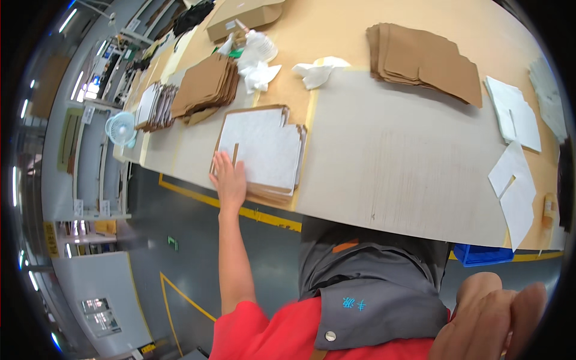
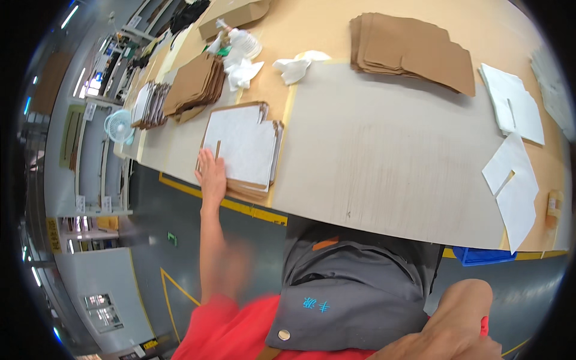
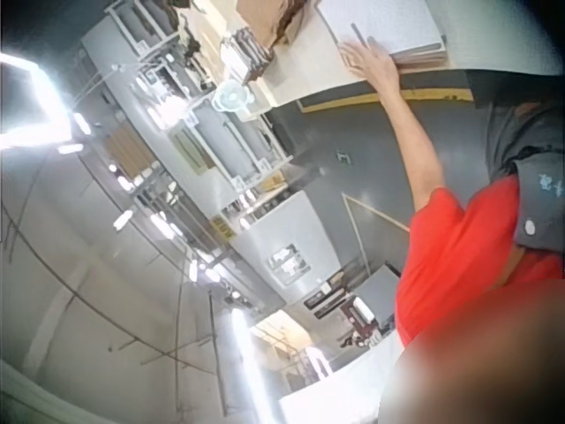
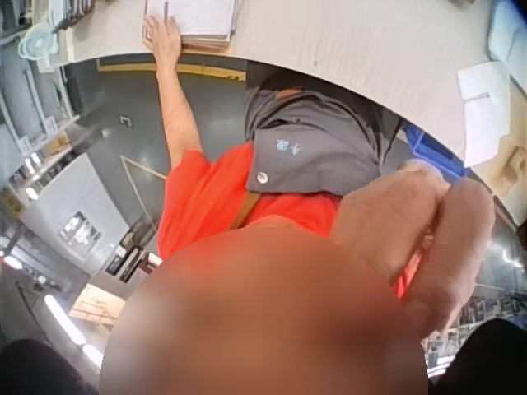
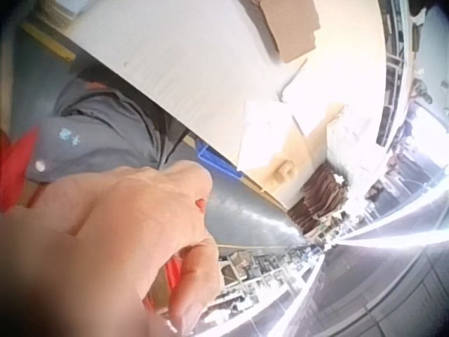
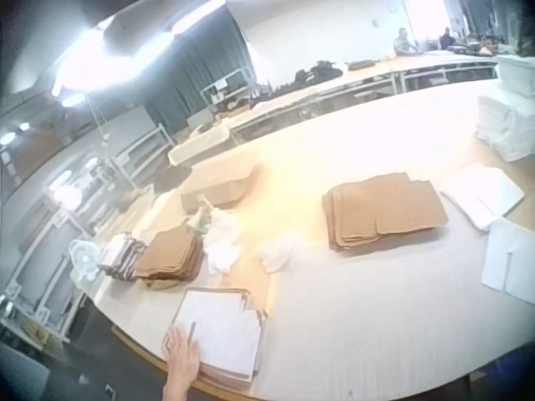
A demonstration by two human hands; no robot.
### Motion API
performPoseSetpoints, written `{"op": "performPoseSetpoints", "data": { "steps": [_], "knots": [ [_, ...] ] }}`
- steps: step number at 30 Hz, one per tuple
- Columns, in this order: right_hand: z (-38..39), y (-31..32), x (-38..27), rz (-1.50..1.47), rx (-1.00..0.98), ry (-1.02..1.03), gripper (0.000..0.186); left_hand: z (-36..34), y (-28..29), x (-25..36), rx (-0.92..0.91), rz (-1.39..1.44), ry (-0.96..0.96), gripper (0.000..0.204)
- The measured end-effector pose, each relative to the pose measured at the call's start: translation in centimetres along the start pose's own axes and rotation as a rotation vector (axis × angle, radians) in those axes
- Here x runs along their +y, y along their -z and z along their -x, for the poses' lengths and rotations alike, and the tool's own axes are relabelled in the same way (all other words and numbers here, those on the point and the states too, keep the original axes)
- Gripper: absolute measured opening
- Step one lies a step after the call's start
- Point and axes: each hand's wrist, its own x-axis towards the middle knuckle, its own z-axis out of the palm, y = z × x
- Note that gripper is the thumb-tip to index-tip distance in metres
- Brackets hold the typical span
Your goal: Applying adhesive to leather or cardboard panels and attaching protective lining paper.
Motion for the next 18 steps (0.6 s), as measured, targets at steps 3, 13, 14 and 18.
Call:
{"op": "performPoseSetpoints", "data": {
  "steps": [3, 13, 14, 18],
  "knots": [
    [0.1, 2.5, 3.8, -0.124, 0.052, 0.479, 0.020, -0.2, -0.8, 0.8, -0.048, 0.020, 0.040, 0.070],
    [-9.4, 18.0, -6.3, 1.467, 0.555, 0.702, 0.020, 0.0, 1.2, -1.9, 0.112, 0.129, -0.001, 0.067],
    [-11.2, 21.0, -7.9, 1.577, 0.568, 0.675, 0.017, -0.2, 1.4, -1.3, 0.140, 0.093, 0.024, 0.067],
    [-17.4, 28.5, -10.0, 1.871, 0.646, 0.686, 0.013, -0.8, 4.0, 2.7, 0.185, 0.151, -0.019, 0.067]
  ]
}}
